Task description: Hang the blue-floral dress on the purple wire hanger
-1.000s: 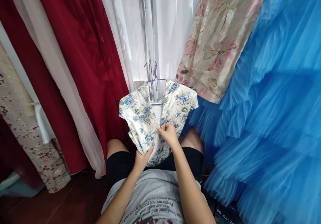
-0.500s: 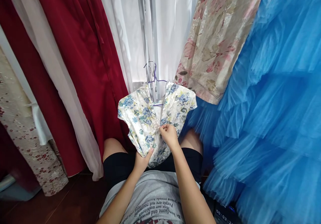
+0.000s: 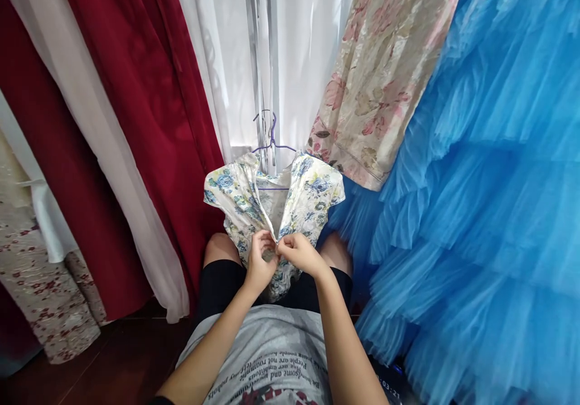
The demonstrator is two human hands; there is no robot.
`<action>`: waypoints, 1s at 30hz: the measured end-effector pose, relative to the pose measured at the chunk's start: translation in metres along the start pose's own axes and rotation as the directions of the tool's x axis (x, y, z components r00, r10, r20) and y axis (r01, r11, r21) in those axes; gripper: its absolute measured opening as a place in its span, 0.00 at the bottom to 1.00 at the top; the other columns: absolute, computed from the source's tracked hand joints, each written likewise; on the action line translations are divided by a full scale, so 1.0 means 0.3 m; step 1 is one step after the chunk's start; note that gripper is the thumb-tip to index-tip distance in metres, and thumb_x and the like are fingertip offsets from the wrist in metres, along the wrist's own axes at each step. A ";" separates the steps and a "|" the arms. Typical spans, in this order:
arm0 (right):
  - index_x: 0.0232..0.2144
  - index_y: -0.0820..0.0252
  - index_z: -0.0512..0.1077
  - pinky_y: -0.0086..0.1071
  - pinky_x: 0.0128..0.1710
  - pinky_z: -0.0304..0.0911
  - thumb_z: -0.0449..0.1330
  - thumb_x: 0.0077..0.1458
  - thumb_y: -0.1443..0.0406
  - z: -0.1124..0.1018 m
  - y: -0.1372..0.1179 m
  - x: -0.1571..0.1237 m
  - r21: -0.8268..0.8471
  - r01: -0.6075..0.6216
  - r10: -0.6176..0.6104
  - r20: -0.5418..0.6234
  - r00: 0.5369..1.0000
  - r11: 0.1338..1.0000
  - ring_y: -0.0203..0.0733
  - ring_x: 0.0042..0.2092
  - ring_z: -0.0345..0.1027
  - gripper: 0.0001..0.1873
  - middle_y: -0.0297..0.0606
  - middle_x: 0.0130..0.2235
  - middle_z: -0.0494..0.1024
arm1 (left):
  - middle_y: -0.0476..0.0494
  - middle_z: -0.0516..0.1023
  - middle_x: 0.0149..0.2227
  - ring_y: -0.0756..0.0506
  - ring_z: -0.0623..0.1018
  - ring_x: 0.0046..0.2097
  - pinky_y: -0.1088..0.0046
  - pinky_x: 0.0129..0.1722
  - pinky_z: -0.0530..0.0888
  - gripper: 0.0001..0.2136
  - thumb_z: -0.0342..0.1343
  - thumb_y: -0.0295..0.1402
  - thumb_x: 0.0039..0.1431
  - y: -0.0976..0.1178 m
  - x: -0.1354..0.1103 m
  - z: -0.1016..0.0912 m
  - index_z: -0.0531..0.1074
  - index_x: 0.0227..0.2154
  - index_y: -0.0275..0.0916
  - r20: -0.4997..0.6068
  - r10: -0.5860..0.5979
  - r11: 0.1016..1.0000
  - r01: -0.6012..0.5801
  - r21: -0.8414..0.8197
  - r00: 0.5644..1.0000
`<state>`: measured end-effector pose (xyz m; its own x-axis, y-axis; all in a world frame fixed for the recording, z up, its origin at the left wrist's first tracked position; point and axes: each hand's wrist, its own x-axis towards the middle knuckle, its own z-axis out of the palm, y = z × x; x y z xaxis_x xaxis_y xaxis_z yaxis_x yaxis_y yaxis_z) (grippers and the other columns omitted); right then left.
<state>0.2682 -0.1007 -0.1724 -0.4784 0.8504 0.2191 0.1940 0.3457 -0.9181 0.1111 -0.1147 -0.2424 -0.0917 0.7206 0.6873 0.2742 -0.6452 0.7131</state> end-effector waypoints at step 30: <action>0.21 0.62 0.72 0.27 0.20 0.43 0.59 0.44 0.62 -0.124 -0.387 0.310 0.239 0.372 -0.182 -0.567 0.803 0.897 0.29 0.19 0.48 0.08 0.25 0.15 0.59 | 0.49 0.76 0.28 0.47 0.77 0.31 0.72 0.36 0.72 0.05 0.58 0.33 0.62 0.165 0.122 -0.057 0.72 0.40 0.42 0.034 0.037 0.991 -0.041 0.125 0.999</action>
<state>0.2331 -0.0471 -0.0334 0.0665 0.8452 0.5303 -0.2088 0.5315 -0.8209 0.1051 -0.1246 -0.1797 -0.0493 0.7044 0.7081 0.3957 -0.6371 0.6614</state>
